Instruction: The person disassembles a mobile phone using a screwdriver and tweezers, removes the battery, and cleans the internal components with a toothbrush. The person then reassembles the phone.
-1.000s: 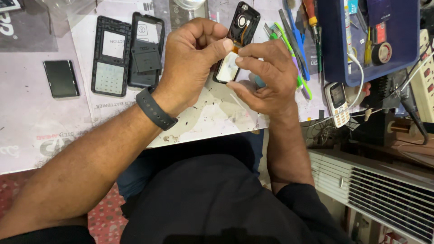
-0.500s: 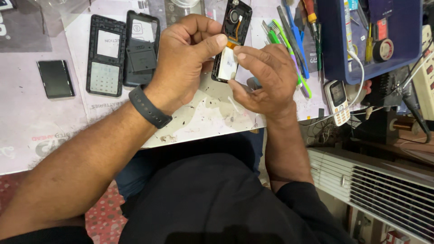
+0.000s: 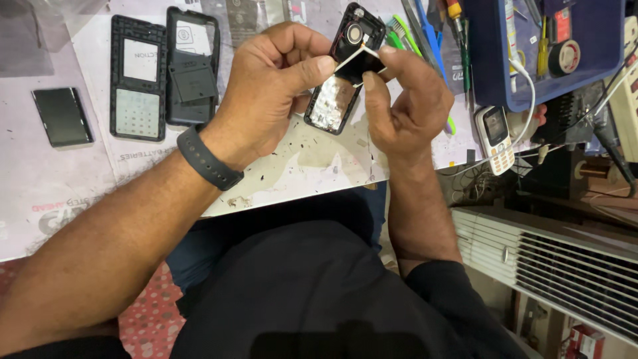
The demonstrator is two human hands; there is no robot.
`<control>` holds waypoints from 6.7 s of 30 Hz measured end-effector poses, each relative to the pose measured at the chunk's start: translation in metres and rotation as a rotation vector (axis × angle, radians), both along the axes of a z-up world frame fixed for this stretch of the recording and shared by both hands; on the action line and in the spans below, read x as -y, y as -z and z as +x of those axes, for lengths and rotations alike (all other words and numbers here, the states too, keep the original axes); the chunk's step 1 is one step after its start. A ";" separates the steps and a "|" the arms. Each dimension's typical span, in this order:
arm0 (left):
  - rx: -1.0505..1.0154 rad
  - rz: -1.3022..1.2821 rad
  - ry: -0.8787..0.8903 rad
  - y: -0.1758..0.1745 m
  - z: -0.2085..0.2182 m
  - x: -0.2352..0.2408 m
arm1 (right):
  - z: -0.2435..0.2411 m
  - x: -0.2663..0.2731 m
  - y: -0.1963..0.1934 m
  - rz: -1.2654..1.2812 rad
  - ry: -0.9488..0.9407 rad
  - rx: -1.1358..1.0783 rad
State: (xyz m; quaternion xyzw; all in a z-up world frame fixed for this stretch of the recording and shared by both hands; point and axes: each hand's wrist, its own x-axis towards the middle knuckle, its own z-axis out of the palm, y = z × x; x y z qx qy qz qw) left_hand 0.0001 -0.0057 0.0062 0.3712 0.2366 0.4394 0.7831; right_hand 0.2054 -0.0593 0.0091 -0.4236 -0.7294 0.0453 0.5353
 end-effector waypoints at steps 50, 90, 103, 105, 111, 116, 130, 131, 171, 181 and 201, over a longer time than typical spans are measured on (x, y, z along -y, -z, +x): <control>0.097 -0.025 0.017 0.003 -0.002 -0.002 | -0.006 0.000 -0.031 0.043 -0.222 0.178; -0.052 0.146 0.055 -0.011 0.000 0.001 | 0.000 0.003 -0.016 -0.842 -0.433 -0.764; 0.030 -0.127 0.040 -0.004 0.005 0.002 | 0.073 0.053 -0.054 -0.447 0.311 0.260; 0.035 -0.138 0.070 -0.006 0.004 0.002 | 0.065 0.055 -0.052 -0.464 0.336 0.317; 0.012 -0.206 0.193 -0.021 0.000 0.000 | 0.069 0.044 -0.061 -0.412 0.440 0.382; -0.039 -0.241 0.228 -0.025 0.002 0.002 | 0.083 0.042 -0.063 -0.392 0.459 0.451; -0.222 -0.170 0.252 -0.021 0.009 0.006 | 0.087 0.035 -0.061 -0.385 0.468 0.481; -0.219 -0.169 0.252 -0.022 0.009 0.005 | 0.088 0.033 -0.062 -0.342 0.472 0.484; -0.136 -0.253 0.286 -0.016 0.004 0.000 | 0.076 0.008 -0.043 -0.617 0.154 -0.091; -0.085 -0.246 0.286 -0.018 0.000 -0.001 | 0.062 0.023 -0.052 -0.652 -0.854 -1.074; -0.068 -0.186 0.383 -0.015 0.003 -0.002 | 0.021 0.005 -0.006 -0.142 -0.307 -0.817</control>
